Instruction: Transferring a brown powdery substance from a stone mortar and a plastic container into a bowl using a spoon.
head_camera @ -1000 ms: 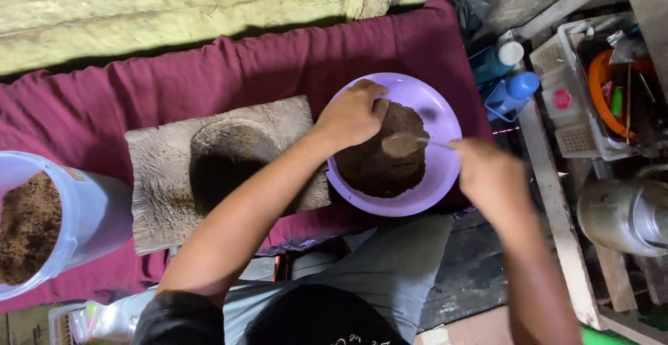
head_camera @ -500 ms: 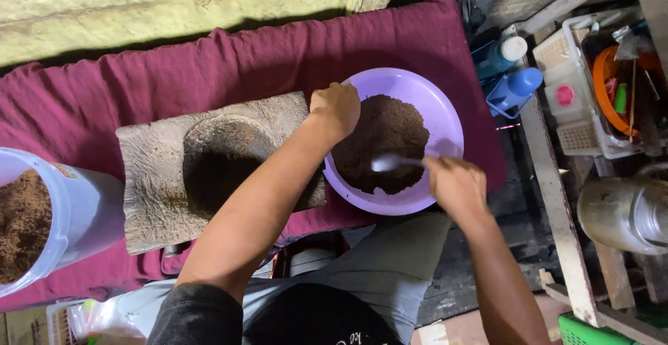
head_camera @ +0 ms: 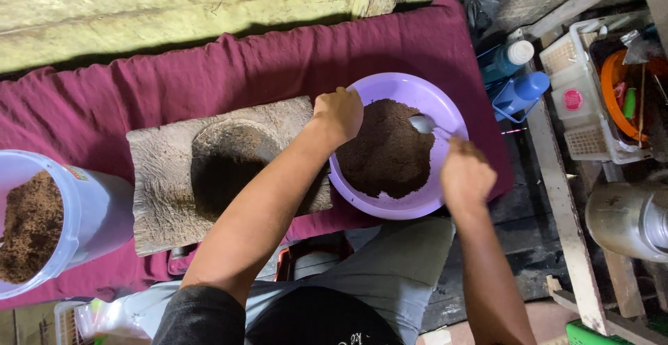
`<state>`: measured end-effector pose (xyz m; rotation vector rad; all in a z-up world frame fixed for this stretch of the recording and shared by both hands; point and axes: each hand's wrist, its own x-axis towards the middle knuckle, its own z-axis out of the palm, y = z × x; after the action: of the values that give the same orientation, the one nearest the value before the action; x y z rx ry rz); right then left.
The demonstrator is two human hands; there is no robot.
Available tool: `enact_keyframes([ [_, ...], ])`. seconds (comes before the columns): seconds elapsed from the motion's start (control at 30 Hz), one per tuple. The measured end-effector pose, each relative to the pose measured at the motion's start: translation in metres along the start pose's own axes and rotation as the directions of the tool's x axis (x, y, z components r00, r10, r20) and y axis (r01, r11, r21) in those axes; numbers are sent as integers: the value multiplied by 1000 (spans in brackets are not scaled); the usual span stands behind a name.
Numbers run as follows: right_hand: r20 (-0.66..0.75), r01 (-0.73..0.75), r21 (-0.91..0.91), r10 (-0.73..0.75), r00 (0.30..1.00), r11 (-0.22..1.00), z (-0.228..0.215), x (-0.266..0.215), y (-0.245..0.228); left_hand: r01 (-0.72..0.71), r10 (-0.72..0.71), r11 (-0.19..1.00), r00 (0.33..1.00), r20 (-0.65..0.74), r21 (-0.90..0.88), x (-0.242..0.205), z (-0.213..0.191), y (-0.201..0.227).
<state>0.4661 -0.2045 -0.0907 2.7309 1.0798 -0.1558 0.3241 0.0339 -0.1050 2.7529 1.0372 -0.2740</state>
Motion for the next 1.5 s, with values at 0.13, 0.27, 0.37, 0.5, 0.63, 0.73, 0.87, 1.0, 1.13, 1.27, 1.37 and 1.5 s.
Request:
enact_keyframes([
  [0.13,-209,271,115,-243,947,956,1,-32,-6,-18,18,1000,1000,13,13,1,-3,-4],
  [0.27,-302,316,-98,-331,894,944,13,-49,36,-35,34,999,999,21,21,2,-1,-3],
  [0.37,-371,333,-178,-376,849,926,20,-58,57,-45,44,999,999,29,12,5,1,-2],
  [0.5,-377,460,-113,-467,800,881,10,-70,20,-33,34,999,999,25,-17,9,4,-3],
  [0.63,-495,431,-67,-405,769,900,20,-41,1,-55,55,998,998,35,13,-1,-4,-4],
  [0.73,-13,66,138,-65,998,988,12,-21,7,-48,49,999,998,47,-3,-3,-8,-3],
  [0.87,-73,-50,181,64,995,982,5,1,5,-42,41,999,998,49,9,-1,-3,-3],
  [1.0,-225,64,177,-23,974,982,2,-2,-17,-21,20,999,999,34,30,-6,-6,0],
  [1.13,-287,79,205,-17,958,976,7,-1,-7,-30,30,999,999,13,30,-17,-16,2],
  [1.27,-269,43,353,58,961,935,-11,-7,8,-123,131,979,991,-41,162,-52,-50,8],
  [1.37,-316,75,466,87,945,882,-40,-21,7,-227,267,957,933,-240,182,-93,-64,-2],
  [1.5,-402,213,593,56,914,776,-71,-32,-8,-273,264,961,888,-376,31,-174,-133,-34],
])
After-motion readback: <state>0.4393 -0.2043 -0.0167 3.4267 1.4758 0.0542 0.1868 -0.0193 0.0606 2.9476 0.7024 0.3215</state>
